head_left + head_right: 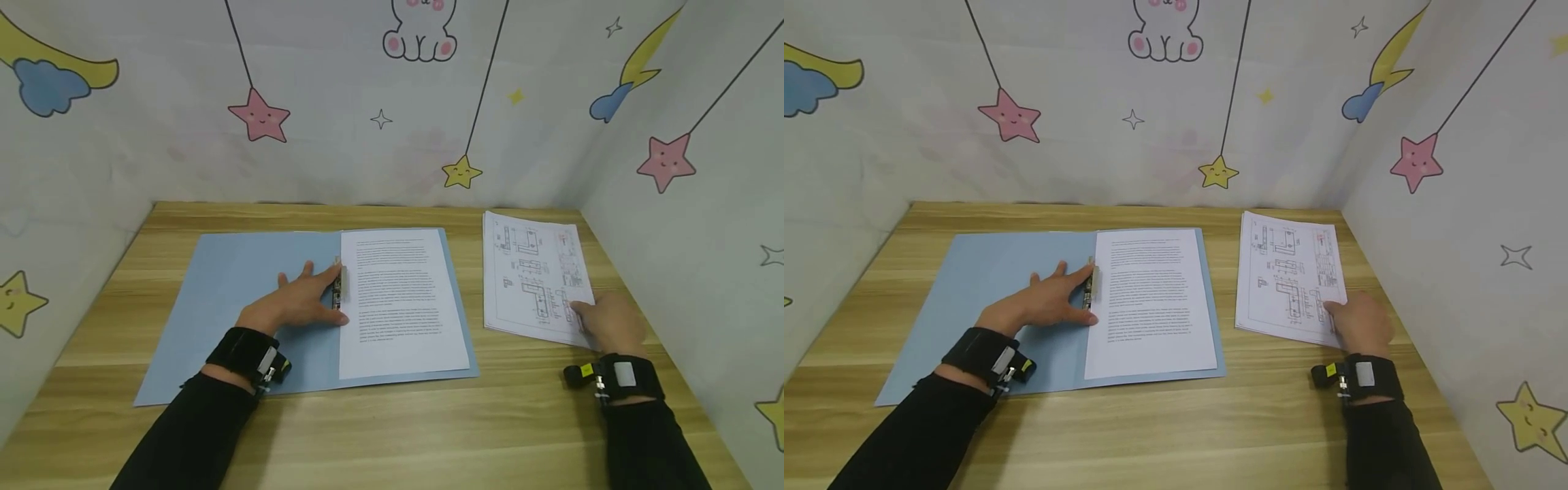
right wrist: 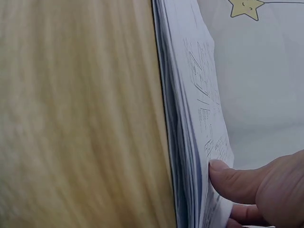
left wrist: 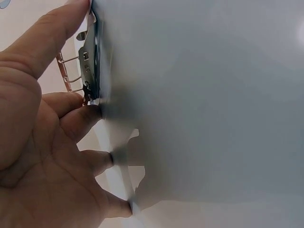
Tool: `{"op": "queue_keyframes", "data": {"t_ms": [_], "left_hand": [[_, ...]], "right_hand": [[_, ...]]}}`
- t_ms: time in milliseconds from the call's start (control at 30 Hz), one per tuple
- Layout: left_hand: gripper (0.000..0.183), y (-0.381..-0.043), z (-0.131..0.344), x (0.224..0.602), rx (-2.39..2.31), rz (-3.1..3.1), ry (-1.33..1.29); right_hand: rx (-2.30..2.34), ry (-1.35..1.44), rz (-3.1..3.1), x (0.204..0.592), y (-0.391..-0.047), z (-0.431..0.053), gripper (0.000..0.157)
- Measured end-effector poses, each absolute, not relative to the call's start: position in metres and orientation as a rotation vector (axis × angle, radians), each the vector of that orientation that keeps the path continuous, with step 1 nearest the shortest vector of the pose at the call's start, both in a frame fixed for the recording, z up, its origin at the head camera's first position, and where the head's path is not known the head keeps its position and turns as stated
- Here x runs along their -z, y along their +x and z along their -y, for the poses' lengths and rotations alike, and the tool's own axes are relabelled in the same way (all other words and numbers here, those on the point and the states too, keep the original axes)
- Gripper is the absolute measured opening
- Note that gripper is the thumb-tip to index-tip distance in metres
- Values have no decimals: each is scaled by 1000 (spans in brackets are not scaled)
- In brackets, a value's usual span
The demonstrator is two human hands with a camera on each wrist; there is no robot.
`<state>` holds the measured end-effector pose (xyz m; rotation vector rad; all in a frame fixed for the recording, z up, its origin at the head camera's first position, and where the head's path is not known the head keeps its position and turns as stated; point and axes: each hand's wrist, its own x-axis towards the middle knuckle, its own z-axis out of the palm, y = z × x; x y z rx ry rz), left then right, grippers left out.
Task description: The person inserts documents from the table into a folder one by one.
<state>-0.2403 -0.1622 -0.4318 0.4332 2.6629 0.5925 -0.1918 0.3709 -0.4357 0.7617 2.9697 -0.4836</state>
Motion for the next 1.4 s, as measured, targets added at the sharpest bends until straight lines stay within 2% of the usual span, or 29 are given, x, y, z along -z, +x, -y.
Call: {"op": "queue_keyframes", "data": {"t_ms": [267,800,900,1000,1167,1400], "left_hand": [[112,-240,161,432,-581,-2666,432],[112,-239,158,429,-576,-2671,417],[112,-238,159,429,-574,-2675,417],[112,-238,159,429,-567,-2679,408],[113,-238,160,428,-573,-2678,412],[113,-238,160,428,-571,-2673,412]], "right_hand": [[478,841,-2989,434,-195,-374,36],[497,741,-3255,425,-188,-373,39],[617,677,-3302,413,-187,-372,39],[778,664,-3233,399,-186,-371,46],[1073,799,-3039,379,-184,-367,59],[1520,907,-2856,377,-182,-339,52]]}}
